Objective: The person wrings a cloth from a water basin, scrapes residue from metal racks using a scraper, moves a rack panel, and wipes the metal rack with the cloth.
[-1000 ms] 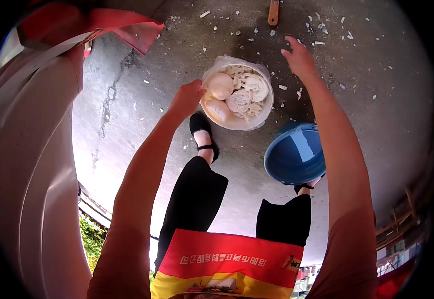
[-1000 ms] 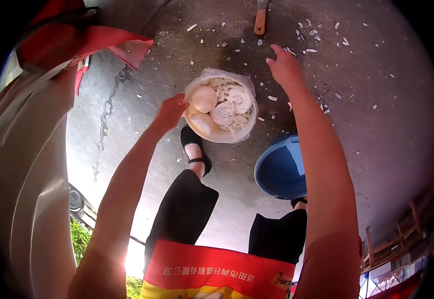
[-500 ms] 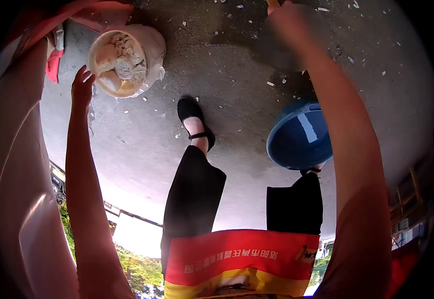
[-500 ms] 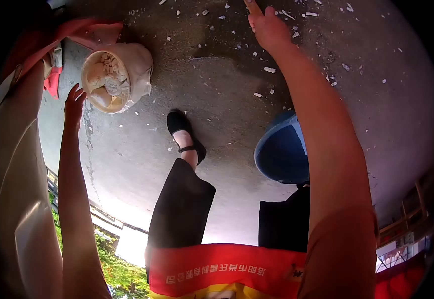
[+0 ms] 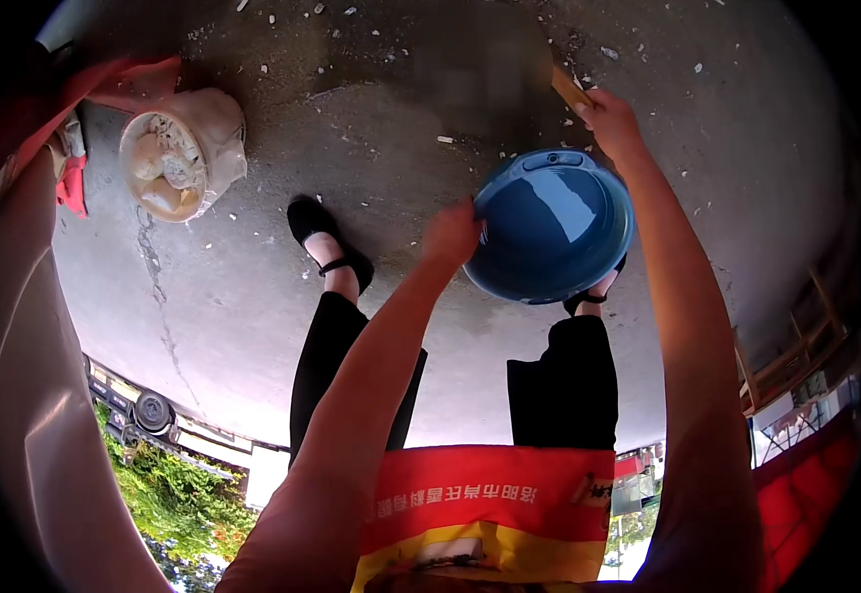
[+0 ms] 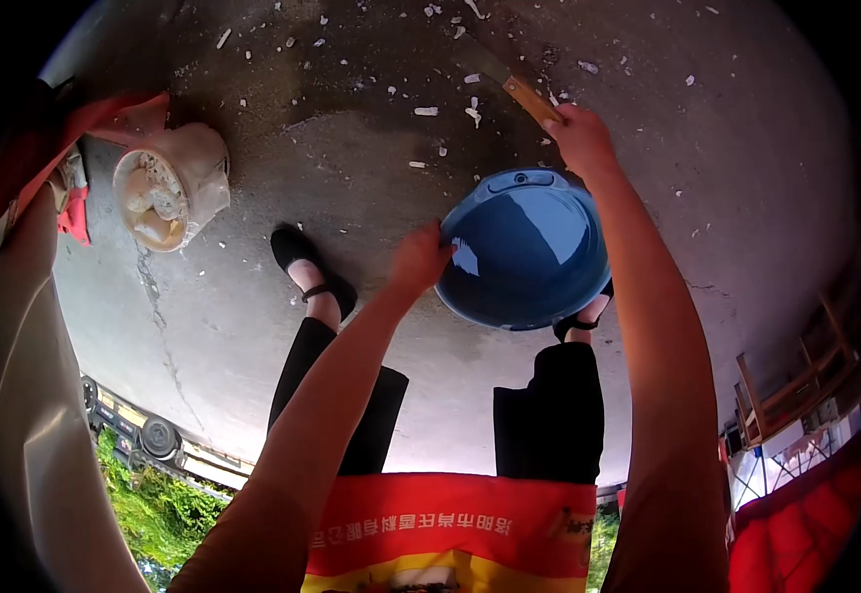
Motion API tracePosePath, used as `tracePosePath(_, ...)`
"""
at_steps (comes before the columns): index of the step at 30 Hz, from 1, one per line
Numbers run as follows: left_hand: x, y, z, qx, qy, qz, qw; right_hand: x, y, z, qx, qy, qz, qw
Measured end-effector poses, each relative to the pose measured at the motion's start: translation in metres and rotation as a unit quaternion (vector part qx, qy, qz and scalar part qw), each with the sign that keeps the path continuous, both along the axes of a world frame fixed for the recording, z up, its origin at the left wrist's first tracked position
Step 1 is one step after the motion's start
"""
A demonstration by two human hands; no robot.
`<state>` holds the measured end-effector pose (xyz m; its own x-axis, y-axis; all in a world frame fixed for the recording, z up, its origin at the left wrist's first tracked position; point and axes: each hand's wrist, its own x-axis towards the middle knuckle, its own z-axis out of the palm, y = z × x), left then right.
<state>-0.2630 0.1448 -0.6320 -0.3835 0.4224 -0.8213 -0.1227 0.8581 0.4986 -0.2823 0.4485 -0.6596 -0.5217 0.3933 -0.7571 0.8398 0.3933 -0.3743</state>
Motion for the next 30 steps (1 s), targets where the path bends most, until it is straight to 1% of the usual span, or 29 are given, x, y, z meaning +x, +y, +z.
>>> tracePosePath(1, -0.001, 0.006, 0.001, -0.033, 0.019, -0.003, 0.999, 0.009, 0.004, 0.004, 0.012, 0.010, -0.010, 1.000)
tracePosePath(3, -0.005, -0.002, 0.008, -0.026, 0.043, -0.007, 0.999, 0.046, 0.008, 0.010, 0.014, 0.031, -0.086, 0.996)
tracePosePath(4, -0.013, -0.009, 0.010, -0.022, 0.058, -0.010, 0.998, 0.059, 0.006, 0.020, -0.034, 0.042, -0.188, 0.981)
tracePosePath(5, -0.023, -0.014, 0.012, -0.019, 0.054, -0.014, 0.998, 0.073, 0.004, 0.033, -0.081, 0.048, -0.287, 0.953)
tracePosePath(8, -0.064, -0.026, 0.019, -0.025, 0.040, -0.042, 0.998, 0.108, -0.002, 0.069, -0.110, 0.053, -0.395, 0.911)
tracePosePath(10, -0.087, -0.035, 0.024, -0.053, 0.039, -0.081, 0.995, 0.135, -0.003, 0.077, -0.119, 0.035, -0.429, 0.895)
tracePosePath(11, -0.096, -0.041, 0.024, -0.056, 0.042, -0.074, 0.995, 0.149, -0.006, 0.078, -0.124, 0.025, -0.446, 0.886)
tracePosePath(13, -0.113, -0.052, 0.023, -0.061, 0.049, -0.060, 0.995, 0.169, -0.013, 0.084, -0.130, 0.010, -0.460, 0.878)
tracePosePath(16, -0.145, -0.070, 0.029, -0.099, 0.102, -0.024, 0.990, 0.185, -0.027, 0.095, -0.143, -0.009, -0.480, 0.865)
tracePosePath(18, -0.174, -0.086, 0.032, -0.134, 0.111, -0.017, 0.985, 0.195, -0.041, 0.101, -0.159, -0.012, -0.488, 0.858)
tracePosePath(20, -0.202, -0.105, 0.030, -0.147, 0.136, -0.034, 0.979, 0.201, -0.052, 0.106, -0.177, -0.011, -0.496, 0.850)
tracePosePath(22, -0.223, -0.116, 0.035, -0.152, 0.168, -0.025, 0.974, 0.206, -0.064, 0.110, -0.194, -0.011, -0.509, 0.838)
tracePosePath(23, -0.232, -0.131, 0.027, -0.126, 0.188, -0.010, 0.974, 0.207, -0.072, 0.113, -0.195, -0.021, -0.517, 0.833)
tracePosePath(24, -0.245, -0.135, 0.028, -0.147, 0.157, -0.024, 0.976, 0.210, -0.078, 0.116, -0.211, -0.018, -0.518, 0.829)
tracePosePath(26, -0.254, -0.142, 0.024, -0.127, 0.138, 0.017, 0.982, 0.214, -0.087, 0.121, -0.241, -0.010, -0.520, 0.820)
tracePosePath(27, -0.248, -0.147, 0.019, -0.105, 0.151, 0.049, 0.982, 0.214, -0.091, 0.124, -0.270, -0.001, -0.519, 0.811)
tracePosePath(29, -0.239, -0.150, 0.021, -0.059, 0.182, 0.110, 0.975, 0.210, -0.097, 0.126, -0.280, -0.049, -0.484, 0.828)
tracePosePath(30, -0.232, -0.142, 0.038, -0.068, 0.222, 0.056, 0.971, 0.211, -0.100, 0.125, -0.286, -0.070, -0.466, 0.835)
